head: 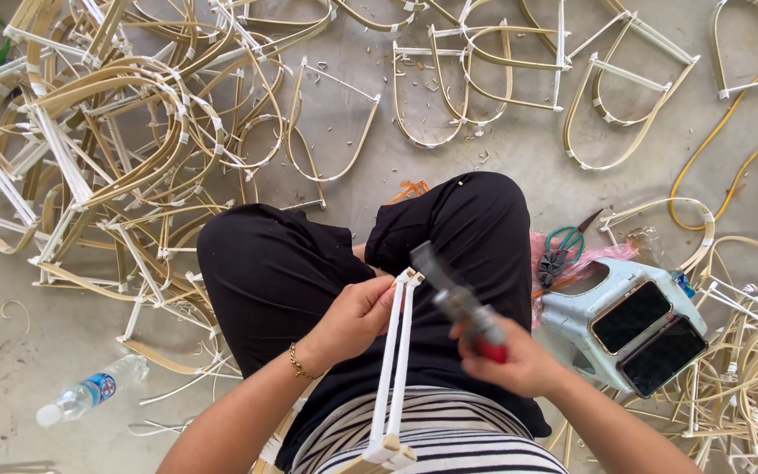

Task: The recorder is sitting on the floor, using shears to cut and trim bamboo strips while attaching them to white U-shaped frames to assemble components for furniture or crafts.

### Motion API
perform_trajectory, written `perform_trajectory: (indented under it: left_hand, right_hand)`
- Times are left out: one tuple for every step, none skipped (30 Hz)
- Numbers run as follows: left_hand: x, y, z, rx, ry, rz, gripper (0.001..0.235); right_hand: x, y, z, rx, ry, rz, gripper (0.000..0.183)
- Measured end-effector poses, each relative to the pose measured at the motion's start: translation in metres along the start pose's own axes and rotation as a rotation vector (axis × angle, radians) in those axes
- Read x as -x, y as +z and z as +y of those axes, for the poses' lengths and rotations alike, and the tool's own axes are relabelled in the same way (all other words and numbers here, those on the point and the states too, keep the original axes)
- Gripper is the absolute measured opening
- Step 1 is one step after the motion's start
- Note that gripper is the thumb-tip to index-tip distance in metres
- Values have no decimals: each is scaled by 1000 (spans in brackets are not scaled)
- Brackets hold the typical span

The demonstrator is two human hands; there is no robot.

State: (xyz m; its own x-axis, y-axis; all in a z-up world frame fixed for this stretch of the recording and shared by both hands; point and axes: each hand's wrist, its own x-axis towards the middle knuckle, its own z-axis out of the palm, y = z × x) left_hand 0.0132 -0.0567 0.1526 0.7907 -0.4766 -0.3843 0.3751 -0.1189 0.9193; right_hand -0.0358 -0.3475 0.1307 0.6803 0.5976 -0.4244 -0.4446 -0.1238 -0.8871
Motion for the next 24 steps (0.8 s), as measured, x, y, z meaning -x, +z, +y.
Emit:
perform_trajectory:
  left_hand:
    - [-1, 1, -1, -3, 3, -2, 30]
    - [-3, 1, -1, 1, -3, -3, 30]
    - [-4, 0, -1, 5, -9, -4, 30]
    - [-4, 0, -1, 8, -12, 3, 30]
    - [-3, -1, -1, -16, -19, 21, 31]
    - [-1, -1, -2, -38, -30, 35, 32]
    - [1, 1, -1, -34, -36, 39, 32]
    - [-1, 1, 2, -61, 15, 36, 30]
    - [-3, 2, 6, -89, 65, 33, 28]
    - [-5, 1, 2, -95, 71, 29, 28]
    - [-7, 0, -1, -68, 10, 43, 26]
    - [-4, 0, -7, -33, -62, 64, 24]
    - [-3, -2, -10, -31, -65, 67, 24]
    - [-2, -2, -14, 1, -44, 46, 28]
    - [-2, -1, -17, 34, -23, 25, 32]
    - [-3, 1, -14, 33, -20, 21, 32]
    - [-4, 3, -10, -37, 4, 31, 28]
    - [-5, 2, -6, -112, 29, 40, 25]
    - [-7, 0, -13, -119, 33, 36, 25]
    - [-6, -1, -22, -91, 15, 49, 25]
    - [-6, -1, -31, -62, -2, 62, 25]
    - [-3, 0, -28, -56, -13, 61, 25]
    - [-1, 1, -25, -34, -14, 36, 28]
    - [-4, -2, -19, -21, 0, 15, 31]
  right_hand:
    - [-1, 2, -7, 1, -4, 3, 33]
    - [-3, 5, -14, 59, 10, -21, 34]
    - [-5, 7, -21, 117, 24, -45, 35]
    - [-3, 6, -14, 118, 27, -52, 35]
    - [-2, 4, -7, -67, 40, 6, 39]
    - [1, 4, 1, -254, 56, 68, 43]
    - [-1, 9, -1, -257, 63, 64, 43]
    - [-5, 12, -4, -76, 43, 2, 37]
    - [-9, 14, -7, 105, 23, -60, 31]
    - [-7, 11, -4, 107, 15, -54, 31]
    - [-6, 7, 0, 55, -15, -34, 33]
    - [-3, 7, 4, 0, -37, -23, 34]
    - [-4, 7, 7, -2, -35, -27, 34]
    - [-2, 6, 11, -130, 51, 80, 39]
    - [0, 5, 14, -257, 137, 188, 43]
    - [-4, 8, 10, -256, 134, 193, 43]
    - [-8, 12, 6, -64, 94, 68, 37]
    - [-15, 15, 1, 127, 51, -55, 32]
    - [-14, 12, 9, 127, 44, -48, 32]
    - [-11, 8, 16, 39, 38, -35, 37]
    - [-9, 5, 24, -50, 32, -22, 42]
    - [-7, 5, 10, -57, 43, -24, 42]
    - [-5, 5, -4, -96, 87, 24, 59]
    - [-9, 2, -21, -126, 118, 74, 76]
